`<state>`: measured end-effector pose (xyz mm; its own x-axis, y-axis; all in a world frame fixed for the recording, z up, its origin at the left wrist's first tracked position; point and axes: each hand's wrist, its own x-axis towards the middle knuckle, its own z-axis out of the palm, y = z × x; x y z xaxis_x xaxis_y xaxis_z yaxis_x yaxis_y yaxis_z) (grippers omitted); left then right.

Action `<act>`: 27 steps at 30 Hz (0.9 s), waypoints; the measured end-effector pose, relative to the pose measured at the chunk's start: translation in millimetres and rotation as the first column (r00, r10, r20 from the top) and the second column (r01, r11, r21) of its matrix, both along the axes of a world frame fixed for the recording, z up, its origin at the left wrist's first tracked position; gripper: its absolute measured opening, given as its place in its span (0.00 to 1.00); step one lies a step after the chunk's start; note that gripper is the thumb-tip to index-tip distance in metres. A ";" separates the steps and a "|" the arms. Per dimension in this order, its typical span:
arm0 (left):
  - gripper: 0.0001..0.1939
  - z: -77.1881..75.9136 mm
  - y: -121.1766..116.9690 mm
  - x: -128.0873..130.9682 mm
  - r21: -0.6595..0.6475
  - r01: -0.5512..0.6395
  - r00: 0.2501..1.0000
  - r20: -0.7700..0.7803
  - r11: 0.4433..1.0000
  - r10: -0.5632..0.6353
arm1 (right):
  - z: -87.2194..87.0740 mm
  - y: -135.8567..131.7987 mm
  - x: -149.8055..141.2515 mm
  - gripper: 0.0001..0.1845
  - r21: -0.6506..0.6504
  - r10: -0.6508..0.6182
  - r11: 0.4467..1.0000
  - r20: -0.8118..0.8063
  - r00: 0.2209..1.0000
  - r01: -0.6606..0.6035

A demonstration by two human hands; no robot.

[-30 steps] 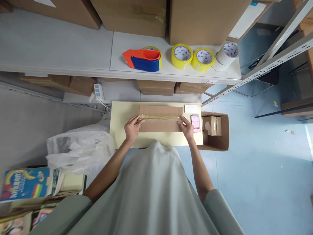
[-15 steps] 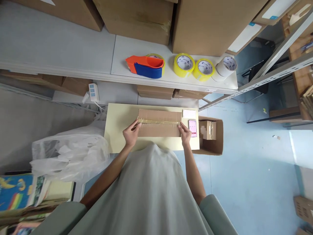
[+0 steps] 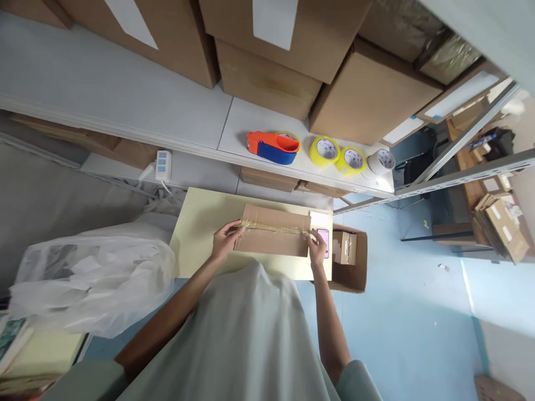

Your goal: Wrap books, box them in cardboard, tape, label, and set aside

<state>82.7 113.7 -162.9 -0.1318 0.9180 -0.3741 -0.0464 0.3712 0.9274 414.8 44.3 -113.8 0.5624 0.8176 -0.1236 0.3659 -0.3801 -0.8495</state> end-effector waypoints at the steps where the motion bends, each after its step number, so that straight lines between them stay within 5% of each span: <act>1: 0.34 1.9 3.3 -2.7 0.004 0.029 1.000 0.006 1.000 -0.029 | 13.6 10.6 -3.0 0.30 0.023 0.035 0.999 0.099 0.994 -0.037; 5: 0.30 23.0 27.0 -10.8 0.144 0.141 0.990 -0.043 0.980 -0.136 | 86.6 74.4 -28.6 0.24 0.152 0.175 0.951 0.450 0.876 -0.268; 9: 0.23 67.3 66.8 -9.6 0.368 0.169 0.986 -0.053 0.914 -0.161 | 147.6 159.3 -62.4 0.27 0.136 0.293 0.865 0.645 0.706 -0.483; 12: 0.22 106.8 94.9 -5.6 0.471 0.127 0.986 0.036 0.873 -0.163 | 163.7 219.7 -81.8 0.33 -0.012 0.395 0.820 0.735 0.551 -0.572; 16: 0.21 147.4 112.7 -6.4 0.535 0.050 0.982 0.130 0.844 -0.140 | 159.6 274.1 -96.4 0.43 -0.213 0.498 0.807 0.747 0.440 -0.551; 21: 0.22 163.0 105.3 -25.1 0.527 0.025 0.970 0.193 0.850 -0.149 | 159.7 277.3 -106.1 0.41 -0.295 0.501 0.828 0.771 0.394 -0.477; 27: 0.19 161.1 83.3 -61.4 0.547 0.001 0.976 0.181 0.837 -0.119 | 177.4 200.1 -125.2 0.43 -0.393 0.569 0.785 0.763 0.307 -0.479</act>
